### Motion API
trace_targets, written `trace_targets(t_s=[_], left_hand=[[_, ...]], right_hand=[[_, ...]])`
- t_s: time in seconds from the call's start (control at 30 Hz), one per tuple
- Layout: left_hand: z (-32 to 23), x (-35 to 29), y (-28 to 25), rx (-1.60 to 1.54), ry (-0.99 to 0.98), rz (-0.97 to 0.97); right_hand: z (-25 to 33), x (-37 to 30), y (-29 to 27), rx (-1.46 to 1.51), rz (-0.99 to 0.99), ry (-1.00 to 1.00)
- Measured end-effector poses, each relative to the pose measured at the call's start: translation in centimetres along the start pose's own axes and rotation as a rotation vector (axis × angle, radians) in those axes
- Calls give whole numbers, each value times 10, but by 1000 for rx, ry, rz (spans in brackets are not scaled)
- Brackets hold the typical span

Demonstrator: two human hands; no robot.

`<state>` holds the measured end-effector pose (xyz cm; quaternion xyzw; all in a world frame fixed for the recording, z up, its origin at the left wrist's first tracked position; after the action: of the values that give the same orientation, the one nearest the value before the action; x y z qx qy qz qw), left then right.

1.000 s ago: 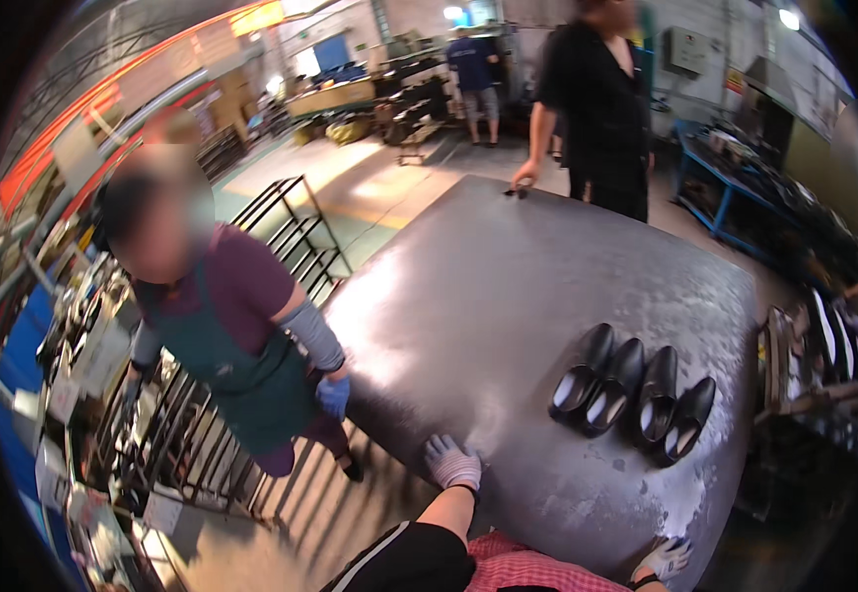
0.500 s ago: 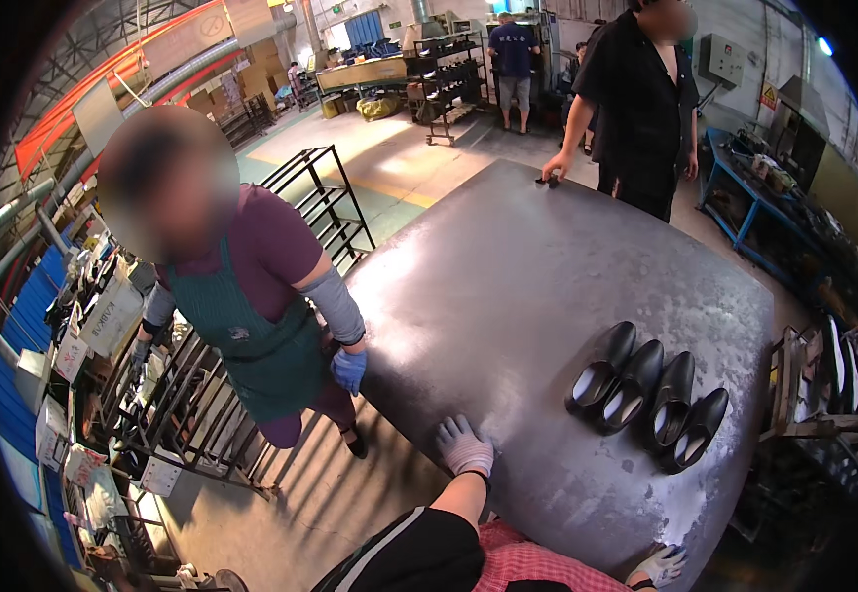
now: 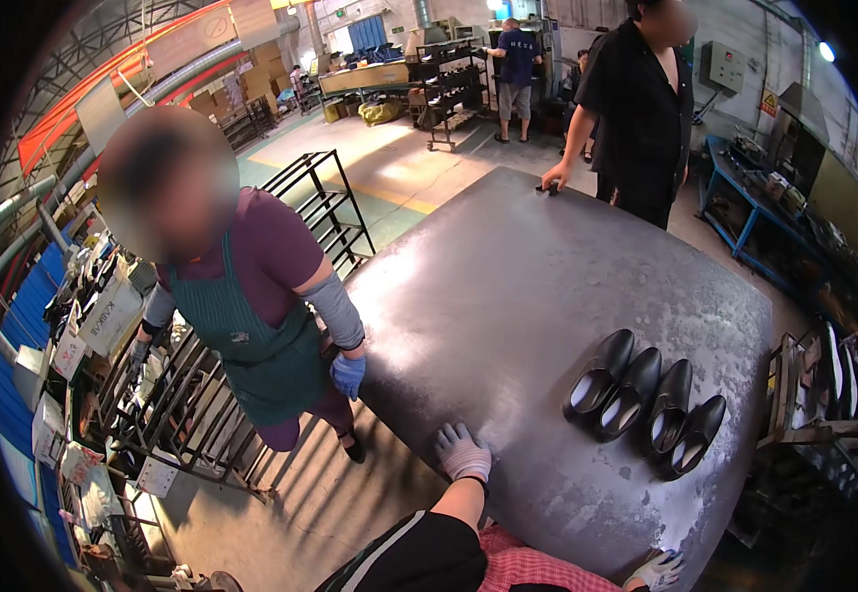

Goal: The recorder is inspecting black shoes, moving them from a rack onto a metal table for further examination while surrounded by colleagues in a factory setting.

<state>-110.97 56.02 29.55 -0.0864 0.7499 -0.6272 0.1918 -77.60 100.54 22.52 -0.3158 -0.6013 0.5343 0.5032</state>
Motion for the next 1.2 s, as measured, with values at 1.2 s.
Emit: trace_targets(t_s=[1.2], left_hand=[[-1,-1,-3,26,-15,31]], right_hand=[[6,-8,-14,-17,57,2]])
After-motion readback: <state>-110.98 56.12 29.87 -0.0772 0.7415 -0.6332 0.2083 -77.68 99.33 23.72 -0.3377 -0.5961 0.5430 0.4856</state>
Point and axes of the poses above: each hand's wrist, its own x-axis towards the middle knuckle, its own y-axis out of the palm, z = x × y, the point moved 1 cm from there along x, towards the middle knuckle, and after that the axes turned 15 degrees about z, right-handed, at the moved point
